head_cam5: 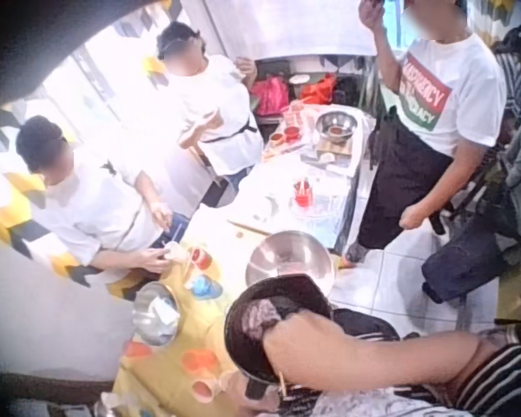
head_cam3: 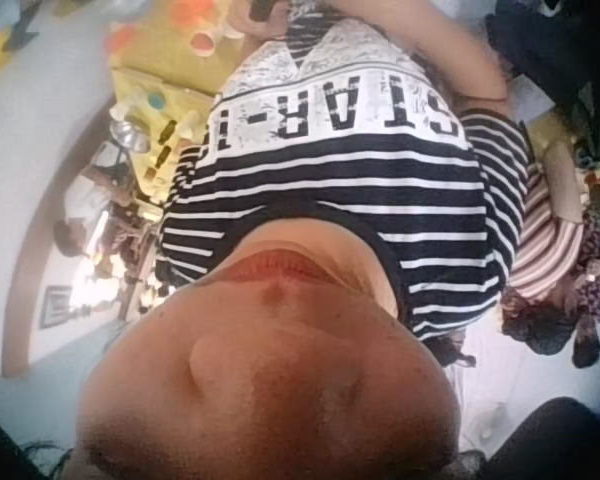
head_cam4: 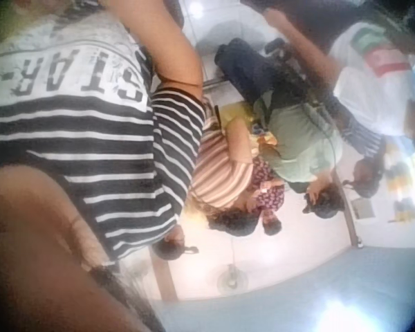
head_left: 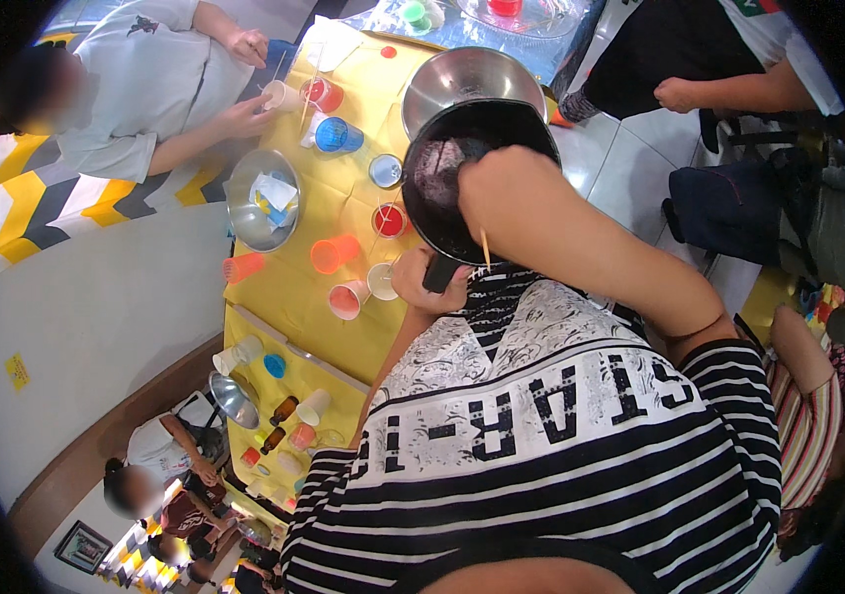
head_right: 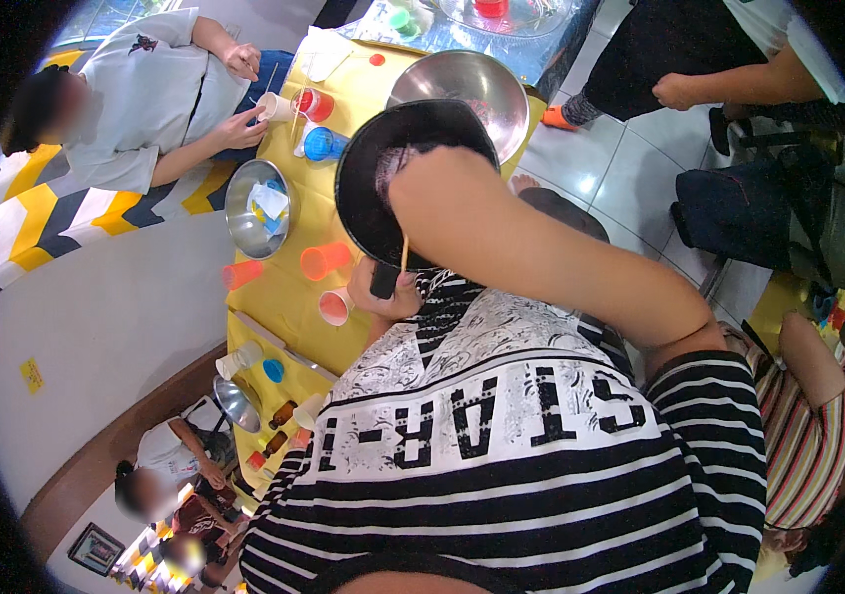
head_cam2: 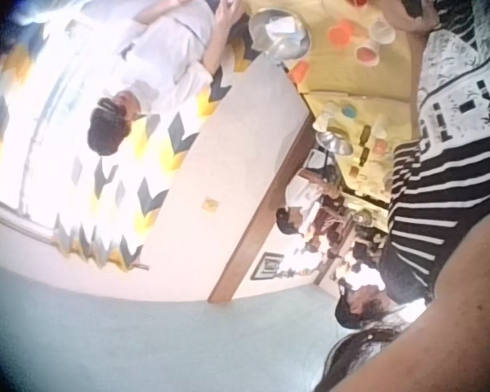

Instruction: The person stirs a dark mixture in a black pot using a wooden stick. They repeatedly lift the pot to scrape the sides and pour the contents into a metal bowl, then return the pot to the table to continue stirring.

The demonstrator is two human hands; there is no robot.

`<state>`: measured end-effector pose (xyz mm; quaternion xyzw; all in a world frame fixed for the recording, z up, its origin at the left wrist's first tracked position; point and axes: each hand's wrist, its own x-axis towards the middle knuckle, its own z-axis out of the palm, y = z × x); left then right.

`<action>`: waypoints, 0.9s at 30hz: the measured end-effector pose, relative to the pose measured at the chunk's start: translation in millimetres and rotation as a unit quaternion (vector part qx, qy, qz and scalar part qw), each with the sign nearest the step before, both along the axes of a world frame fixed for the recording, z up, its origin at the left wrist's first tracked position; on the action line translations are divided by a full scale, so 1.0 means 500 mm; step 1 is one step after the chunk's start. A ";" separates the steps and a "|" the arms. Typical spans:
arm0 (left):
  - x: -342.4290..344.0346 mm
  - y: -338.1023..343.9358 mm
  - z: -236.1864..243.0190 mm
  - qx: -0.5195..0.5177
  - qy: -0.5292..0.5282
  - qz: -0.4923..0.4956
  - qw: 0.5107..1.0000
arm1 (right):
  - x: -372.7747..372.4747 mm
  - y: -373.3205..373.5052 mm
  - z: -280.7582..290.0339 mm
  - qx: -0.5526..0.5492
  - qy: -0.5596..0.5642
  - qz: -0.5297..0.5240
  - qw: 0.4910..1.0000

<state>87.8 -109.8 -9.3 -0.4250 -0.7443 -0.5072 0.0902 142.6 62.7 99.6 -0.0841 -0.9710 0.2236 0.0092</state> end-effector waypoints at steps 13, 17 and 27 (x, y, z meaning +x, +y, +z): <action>-0.009 0.031 0.019 -0.045 0.007 -0.048 0.998 | 0.005 0.051 -0.073 -0.003 0.022 0.019 1.000; -0.007 0.032 0.019 -0.028 0.014 -0.037 0.999 | 0.016 0.054 -0.080 0.012 0.012 0.028 0.999; -0.013 0.032 0.020 -0.036 0.076 -0.055 0.995 | 0.006 0.016 -0.072 -0.100 0.053 0.012 0.993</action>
